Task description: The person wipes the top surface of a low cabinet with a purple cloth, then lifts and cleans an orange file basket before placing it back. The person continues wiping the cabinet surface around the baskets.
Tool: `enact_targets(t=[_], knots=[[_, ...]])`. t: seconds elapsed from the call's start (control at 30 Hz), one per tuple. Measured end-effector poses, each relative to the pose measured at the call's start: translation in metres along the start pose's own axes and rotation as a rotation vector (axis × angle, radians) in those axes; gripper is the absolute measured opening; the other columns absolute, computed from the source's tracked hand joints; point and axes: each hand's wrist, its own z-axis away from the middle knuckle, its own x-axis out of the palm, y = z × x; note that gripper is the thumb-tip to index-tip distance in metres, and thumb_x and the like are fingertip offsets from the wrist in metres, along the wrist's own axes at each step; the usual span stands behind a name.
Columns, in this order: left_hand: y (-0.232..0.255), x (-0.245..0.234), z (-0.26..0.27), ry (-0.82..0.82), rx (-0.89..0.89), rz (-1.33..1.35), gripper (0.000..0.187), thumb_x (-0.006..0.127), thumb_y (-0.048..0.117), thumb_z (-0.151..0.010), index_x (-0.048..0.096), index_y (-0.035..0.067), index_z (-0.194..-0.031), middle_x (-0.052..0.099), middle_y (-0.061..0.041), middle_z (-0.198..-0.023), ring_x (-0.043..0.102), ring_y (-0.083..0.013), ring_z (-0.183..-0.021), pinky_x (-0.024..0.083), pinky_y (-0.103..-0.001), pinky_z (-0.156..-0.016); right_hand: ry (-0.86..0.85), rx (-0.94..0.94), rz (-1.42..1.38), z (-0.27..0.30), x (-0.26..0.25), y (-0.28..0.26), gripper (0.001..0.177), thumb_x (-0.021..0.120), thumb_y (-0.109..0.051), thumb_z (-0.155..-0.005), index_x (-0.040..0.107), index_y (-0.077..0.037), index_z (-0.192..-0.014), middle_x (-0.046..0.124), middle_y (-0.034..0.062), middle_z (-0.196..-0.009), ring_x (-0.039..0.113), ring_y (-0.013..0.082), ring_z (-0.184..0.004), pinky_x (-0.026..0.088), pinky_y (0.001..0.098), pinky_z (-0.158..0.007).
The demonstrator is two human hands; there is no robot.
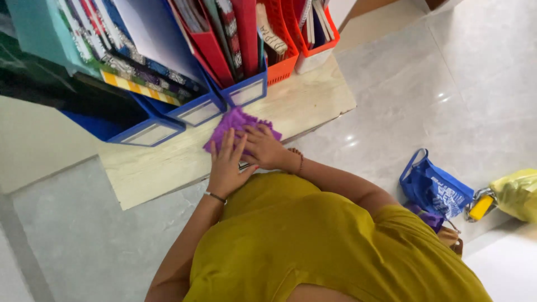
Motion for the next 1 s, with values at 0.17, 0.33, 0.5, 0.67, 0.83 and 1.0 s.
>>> enact_targets(t=[0.17,0.33,0.5,0.67,0.83,1.0], knots=[[-0.034,0.014,-0.007,-0.047,-0.014,0.002,0.084,0.063,0.054,-0.094,0.028,0.022,-0.164,0.018,-0.022,-0.169,0.019,-0.0408,-0.156,0.017,-0.063,-0.122,-0.018,0.152,-0.619,-0.024,-0.026,0.011,0.029,0.052,-0.020,-0.105,0.066,-0.005,-0.126,0.067,0.0201,-0.130,0.060,0.0402,-0.126,0.037,0.0567,-0.111],[-0.062,0.011,0.019,-0.073,-0.097,-0.089,0.067,0.061,0.054,-0.095,0.044,0.032,-0.156,0.023,-0.014,-0.170,0.020,-0.0324,-0.158,0.014,-0.053,-0.126,-0.142,0.283,-0.978,-0.070,-0.166,-0.087,0.062,0.032,-0.049,-0.111,0.056,-0.004,-0.145,0.055,0.0208,-0.146,0.050,0.0349,-0.139,0.037,0.0525,-0.113],[-0.114,-0.037,0.096,0.045,-0.348,-0.180,0.073,0.070,0.047,-0.087,0.048,0.026,-0.154,0.026,-0.016,-0.169,0.023,-0.0329,-0.156,0.016,-0.053,-0.126,-0.384,-0.445,-1.356,-0.100,-0.199,-0.151,0.096,0.010,-0.078,-0.104,0.042,-0.002,-0.153,0.044,0.0233,-0.158,0.038,0.0438,-0.151,0.028,0.0611,-0.126],[-0.186,-0.073,0.130,0.237,-0.547,-0.295,0.064,0.064,0.033,-0.092,0.050,0.024,-0.154,0.029,-0.017,-0.167,0.028,-0.0350,-0.154,0.022,-0.056,-0.123,-0.443,-0.481,-1.397,-0.118,-0.188,-0.159,0.093,0.013,-0.076,-0.105,0.047,-0.001,-0.149,0.047,0.0249,-0.155,0.041,0.0456,-0.148,0.030,0.0622,-0.124],[-0.264,-0.065,0.087,0.304,-0.577,-0.426,0.051,0.064,0.030,-0.095,0.064,0.013,-0.143,0.030,-0.017,-0.166,0.026,-0.0323,-0.154,0.021,-0.056,-0.122,-0.448,-0.455,-1.420,-0.116,-0.182,-0.164,0.090,0.016,-0.074,-0.106,0.051,-0.001,-0.144,0.049,0.0264,-0.152,0.044,0.0474,-0.145,0.032,0.0632,-0.121],[-0.284,-0.091,0.049,0.251,-0.433,-0.310,0.063,0.057,0.011,-0.086,0.055,0.007,-0.149,0.041,-0.016,-0.160,0.032,-0.0357,-0.149,0.023,-0.055,-0.122,-0.455,-0.502,-1.443,-0.131,-0.169,-0.156,0.087,0.019,-0.072,-0.107,0.055,0.000,-0.139,0.052,0.0280,-0.149,0.047,0.0492,-0.142,0.035,0.0642,-0.119]])
